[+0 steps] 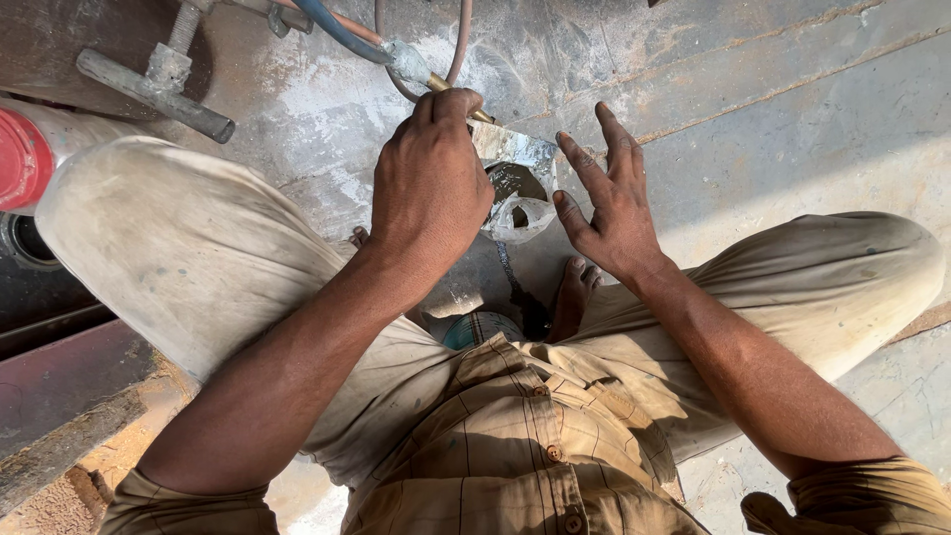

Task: The person applies a white paste-like substance to a junction where two hoses connect to a metal pipe. They use their fingers and a small metal scraper to spread and smooth the material around the connection point.

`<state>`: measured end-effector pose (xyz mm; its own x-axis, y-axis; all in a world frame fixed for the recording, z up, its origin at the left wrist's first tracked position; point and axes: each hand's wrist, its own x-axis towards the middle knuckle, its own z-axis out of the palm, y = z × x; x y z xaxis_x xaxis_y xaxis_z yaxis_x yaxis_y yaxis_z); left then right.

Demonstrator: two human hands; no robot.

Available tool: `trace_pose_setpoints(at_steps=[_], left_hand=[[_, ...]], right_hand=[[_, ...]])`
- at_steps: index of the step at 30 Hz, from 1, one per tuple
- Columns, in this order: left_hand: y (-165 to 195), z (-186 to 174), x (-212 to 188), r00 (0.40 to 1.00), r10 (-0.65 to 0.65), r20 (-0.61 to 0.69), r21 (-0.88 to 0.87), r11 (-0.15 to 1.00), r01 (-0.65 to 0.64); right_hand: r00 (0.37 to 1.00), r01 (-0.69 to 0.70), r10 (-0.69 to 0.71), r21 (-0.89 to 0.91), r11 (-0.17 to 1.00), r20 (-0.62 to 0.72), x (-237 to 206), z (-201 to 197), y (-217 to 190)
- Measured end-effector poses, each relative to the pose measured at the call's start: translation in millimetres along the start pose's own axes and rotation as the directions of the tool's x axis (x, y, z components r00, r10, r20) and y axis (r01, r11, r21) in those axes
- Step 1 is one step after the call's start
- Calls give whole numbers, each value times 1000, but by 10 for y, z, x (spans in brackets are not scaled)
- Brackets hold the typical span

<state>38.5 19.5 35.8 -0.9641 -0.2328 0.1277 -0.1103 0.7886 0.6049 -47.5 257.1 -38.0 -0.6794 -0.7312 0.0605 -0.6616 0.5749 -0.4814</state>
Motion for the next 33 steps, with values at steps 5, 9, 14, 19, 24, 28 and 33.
trace_pose_setpoints(at_steps=[5, 9, 14, 19, 24, 28, 33], left_hand=[[63, -19, 3, 1000, -6, 18, -12, 1000, 6], [69, -11, -2, 1000, 16, -3, -33, 999, -16], [70, 43, -16, 998, 42, -36, -23, 999, -42], [55, 77, -23, 998, 43, -46, -26, 999, -44], [49, 79, -22, 996, 56, -70, -22, 998, -58], [55, 105, -14, 999, 19, -44, -18, 1000, -20], [5, 189, 25, 998, 19, -54, 69, 997, -15]], right_hand=[[999, 16, -12, -80, 997, 45, 22, 59, 12], [996, 22, -14, -88, 996, 91, 40, 98, -6], [994, 50, -40, -98, 994, 101, 76, 111, -18], [993, 80, -66, -135, 988, 100, 87, 129, -31], [993, 108, -100, -134, 985, 70, 88, 109, -43], [992, 92, -81, -112, 989, 100, 99, 83, -58], [991, -74, 56, 149, 986, 121, 98, 53, 19]])
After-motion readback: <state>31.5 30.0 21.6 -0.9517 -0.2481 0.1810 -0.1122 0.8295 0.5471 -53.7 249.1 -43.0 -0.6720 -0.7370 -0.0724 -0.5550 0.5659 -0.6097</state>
